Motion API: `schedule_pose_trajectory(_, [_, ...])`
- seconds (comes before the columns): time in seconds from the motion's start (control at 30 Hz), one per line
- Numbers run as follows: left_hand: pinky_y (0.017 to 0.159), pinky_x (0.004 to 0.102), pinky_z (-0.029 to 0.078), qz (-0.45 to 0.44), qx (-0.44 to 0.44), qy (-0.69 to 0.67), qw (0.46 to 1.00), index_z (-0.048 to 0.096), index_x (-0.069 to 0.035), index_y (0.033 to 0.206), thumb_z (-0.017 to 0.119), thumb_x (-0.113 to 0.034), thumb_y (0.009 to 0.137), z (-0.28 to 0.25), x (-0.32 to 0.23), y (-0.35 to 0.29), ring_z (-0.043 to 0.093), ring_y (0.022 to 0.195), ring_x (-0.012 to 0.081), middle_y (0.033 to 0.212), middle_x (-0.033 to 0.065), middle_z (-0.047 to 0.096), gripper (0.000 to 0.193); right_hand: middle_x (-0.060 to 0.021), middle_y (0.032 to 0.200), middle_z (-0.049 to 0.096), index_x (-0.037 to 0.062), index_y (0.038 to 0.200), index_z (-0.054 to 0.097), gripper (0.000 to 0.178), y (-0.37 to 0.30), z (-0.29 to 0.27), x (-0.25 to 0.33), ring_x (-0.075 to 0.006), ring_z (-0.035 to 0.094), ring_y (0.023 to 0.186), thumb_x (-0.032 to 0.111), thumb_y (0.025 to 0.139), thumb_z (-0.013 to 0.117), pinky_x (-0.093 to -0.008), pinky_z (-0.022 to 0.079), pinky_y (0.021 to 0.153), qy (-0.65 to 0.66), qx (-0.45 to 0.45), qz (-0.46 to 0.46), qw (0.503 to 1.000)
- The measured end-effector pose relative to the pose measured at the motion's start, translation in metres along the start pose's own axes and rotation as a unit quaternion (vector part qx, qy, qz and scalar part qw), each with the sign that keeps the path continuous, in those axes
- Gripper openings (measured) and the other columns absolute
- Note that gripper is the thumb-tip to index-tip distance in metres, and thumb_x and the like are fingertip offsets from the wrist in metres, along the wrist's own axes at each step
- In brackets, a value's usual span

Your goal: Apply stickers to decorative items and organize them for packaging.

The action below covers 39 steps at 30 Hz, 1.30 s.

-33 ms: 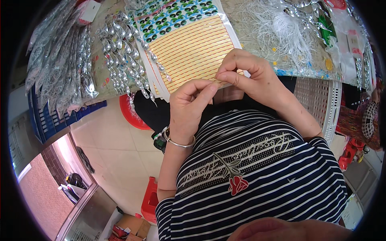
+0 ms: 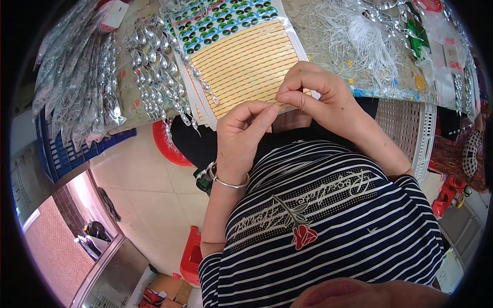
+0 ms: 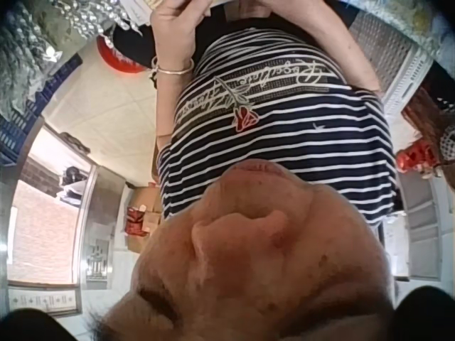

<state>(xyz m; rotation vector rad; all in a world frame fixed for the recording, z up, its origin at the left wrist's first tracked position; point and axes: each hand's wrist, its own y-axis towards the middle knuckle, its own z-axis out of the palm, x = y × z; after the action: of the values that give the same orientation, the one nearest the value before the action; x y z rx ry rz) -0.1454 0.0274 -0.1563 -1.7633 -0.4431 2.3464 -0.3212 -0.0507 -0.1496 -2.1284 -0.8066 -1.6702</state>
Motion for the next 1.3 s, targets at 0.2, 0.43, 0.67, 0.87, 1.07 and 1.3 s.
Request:
schedule_pose_trajectory(0.2, [0.063, 0.0174, 0.045, 0.025, 0.003, 0.027, 0.999, 0.067, 0.002, 0.094, 0.066, -0.005, 0.085, 0.0, -0.002, 0.0, 0.056, 0.068, 0.0049, 0.078, 0.0011, 0.064, 0.011, -0.0061, 0.085, 0.059, 0.0025, 0.086, 0.057, 0.005, 0.002, -0.005, 0.005, -0.0195, 0.057, 0.082, 0.006, 0.085, 0.061, -0.0278, 0.044, 0.075, -0.288, -0.031, -0.166, 0.943])
schedule_pose_trajectory(0.43, [0.066, 0.0182, 0.048, 0.105, -0.002, 0.087, 0.991, 0.066, 0.003, 0.096, 0.066, -0.005, 0.085, -0.005, 0.005, 0.003, 0.06, 0.071, 0.0069, 0.085, 0.0059, 0.067, 0.013, -0.0032, 0.083, 0.052, 0.0037, 0.09, 0.052, 0.013, -0.008, -0.019, 0.008, -0.012, 0.05, 0.08, 0.016, 0.095, 0.051, -0.0249, 0.041, 0.074, 0.006, -0.005, 0.058, 0.998])
schedule_pose_trajectory(0.67, [0.061, 0.0181, 0.046, 0.083, -0.025, 0.012, 0.996, 0.065, 0.002, 0.095, 0.066, -0.005, 0.085, 0.002, 0.005, 0.003, 0.058, 0.071, 0.0057, 0.083, 0.004, 0.065, 0.012, -0.0046, 0.091, 0.058, 0.0062, 0.088, 0.052, 0.019, -0.007, -0.015, 0.013, -0.007, 0.049, 0.079, 0.022, 0.098, 0.047, -0.0232, 0.042, 0.075, 0.365, 0.011, 0.144, 0.92])
schedule_pose_trajectory(0.87, [0.061, 0.0176, 0.042, 0.119, -0.033, 0.036, 0.992, 0.066, 0.001, 0.094, 0.065, -0.005, 0.086, 0.001, 0.008, 0.004, 0.053, 0.069, 0.0042, 0.082, 0.0016, 0.063, 0.011, -0.0073, 0.101, 0.064, 0.0051, 0.088, 0.055, 0.009, -0.006, 0.002, 0.017, -0.0136, 0.056, 0.087, 0.012, 0.092, 0.054, -0.0257, 0.042, 0.08, 0.069, -0.005, 0.028, 0.997])
schedule_pose_trajectory(1.07, [0.06, 0.0167, 0.039, 0.094, -0.025, -0.026, 0.995, 0.066, 0.001, 0.094, 0.065, -0.007, 0.086, -0.002, 0.01, 0.004, 0.05, 0.068, 0.0033, 0.08, -0.0005, 0.062, 0.011, -0.0052, 0.102, 0.062, 0.0079, 0.089, 0.06, 0.017, -0.002, 0.01, 0.008, -0.0258, 0.055, 0.093, 0.006, 0.074, 0.069, -0.0343, 0.043, 0.085, -0.2, 0.007, -0.163, 0.966])
schedule_pose_trajectory(1.3, [0.06, 0.0163, 0.038, 0.058, -0.015, -0.056, 0.997, 0.066, 0.001, 0.093, 0.066, -0.009, 0.086, -0.003, 0.009, 0.008, 0.05, 0.068, 0.0026, 0.079, -0.001, 0.062, 0.012, -0.0049, 0.105, 0.06, 0.0084, 0.091, 0.061, 0.021, -0.001, 0.017, 0.003, -0.026, 0.051, 0.098, 0.005, 0.072, 0.07, -0.0349, 0.043, 0.085, -0.225, -0.008, -0.182, 0.957])
